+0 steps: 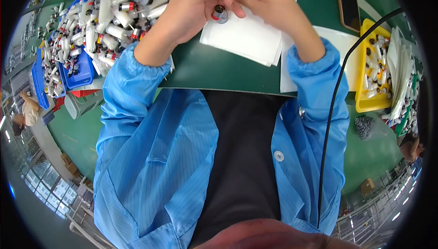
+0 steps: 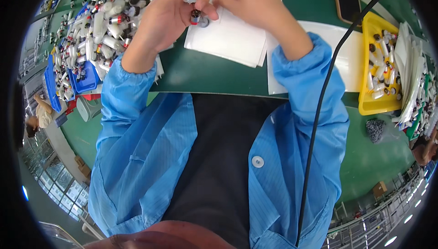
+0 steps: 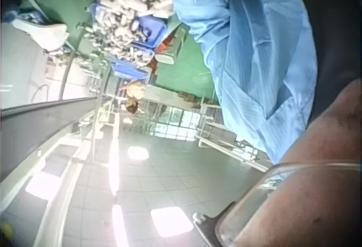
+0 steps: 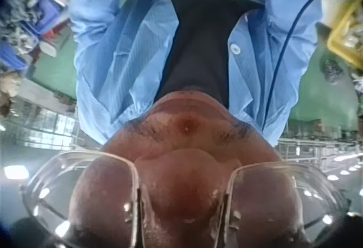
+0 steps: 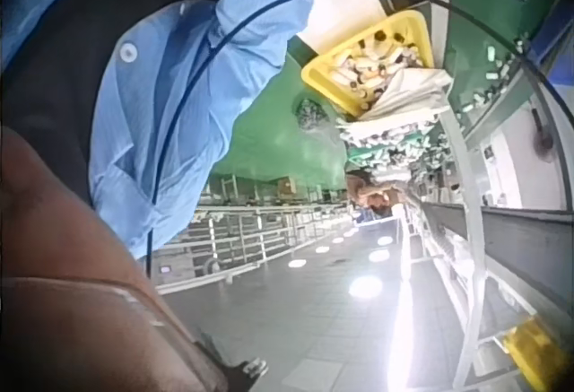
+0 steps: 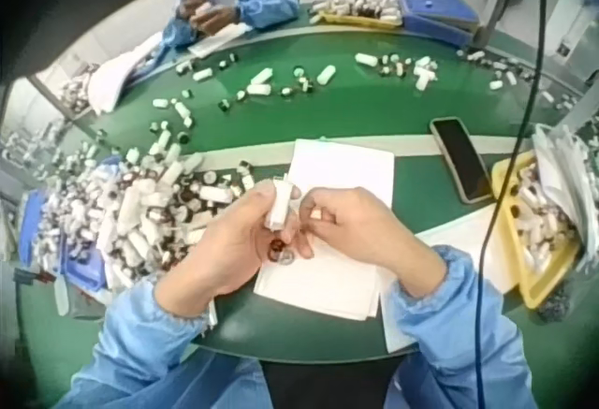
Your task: Assembling small electronic components by manual dexterity.
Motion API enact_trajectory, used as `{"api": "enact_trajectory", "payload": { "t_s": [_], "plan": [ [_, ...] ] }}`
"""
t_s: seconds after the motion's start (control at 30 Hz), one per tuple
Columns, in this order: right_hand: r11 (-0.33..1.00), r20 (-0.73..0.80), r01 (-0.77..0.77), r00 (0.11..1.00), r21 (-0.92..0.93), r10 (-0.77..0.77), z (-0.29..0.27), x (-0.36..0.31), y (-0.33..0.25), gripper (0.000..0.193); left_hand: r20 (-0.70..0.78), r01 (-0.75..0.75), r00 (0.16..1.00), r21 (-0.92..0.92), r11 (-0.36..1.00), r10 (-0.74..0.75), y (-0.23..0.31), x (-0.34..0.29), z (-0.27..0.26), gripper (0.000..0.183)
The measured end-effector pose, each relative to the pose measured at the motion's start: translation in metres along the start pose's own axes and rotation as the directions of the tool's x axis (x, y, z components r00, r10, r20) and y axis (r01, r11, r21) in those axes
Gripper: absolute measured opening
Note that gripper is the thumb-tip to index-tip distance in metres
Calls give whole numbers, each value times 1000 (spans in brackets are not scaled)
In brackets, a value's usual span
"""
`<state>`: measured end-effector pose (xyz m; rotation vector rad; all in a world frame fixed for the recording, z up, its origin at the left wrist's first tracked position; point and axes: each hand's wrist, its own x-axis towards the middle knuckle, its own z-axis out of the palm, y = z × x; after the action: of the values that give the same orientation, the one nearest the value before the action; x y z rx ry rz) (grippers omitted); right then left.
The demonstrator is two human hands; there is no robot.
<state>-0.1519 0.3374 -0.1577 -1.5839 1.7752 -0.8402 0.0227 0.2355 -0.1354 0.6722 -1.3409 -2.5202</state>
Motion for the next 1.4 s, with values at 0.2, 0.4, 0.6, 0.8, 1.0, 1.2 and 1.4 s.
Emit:
{"api": "enact_trajectory", "payload": {
  "t_s": [0.2,0.4,0.6,0.8,1.0,1.2,1.4],
  "plan": [
    [989,-490,23,870,147,52,23,-8,-1,14,100,81,988,328,941,-120,-21,-17,3,39],
    [614,-578,391,805,686,133,3,-5,2,42,4,-135,991,-85,987,136,15,13,2,45],
    [879,-729,468,632,89,-263,27,10,2,50,-24,-84,996,-486,870,83,37,61,24,41],
    [849,-802,499,572,172,-173,20,9,10,47,199,35,980,-283,959,23,30,65,19,39],
    [914,-810,390,495,-116,-314,9,5,9,49,191,-173,968,42,984,162,26,70,19,34],
    [856,-819,513,518,68,-245,-7,3,9,36,102,-267,961,122,956,256,26,69,15,33],
    [665,-661,489,750,565,10,-15,-10,-3,16,171,-367,927,209,907,335,12,78,9,33]
  ]
}}
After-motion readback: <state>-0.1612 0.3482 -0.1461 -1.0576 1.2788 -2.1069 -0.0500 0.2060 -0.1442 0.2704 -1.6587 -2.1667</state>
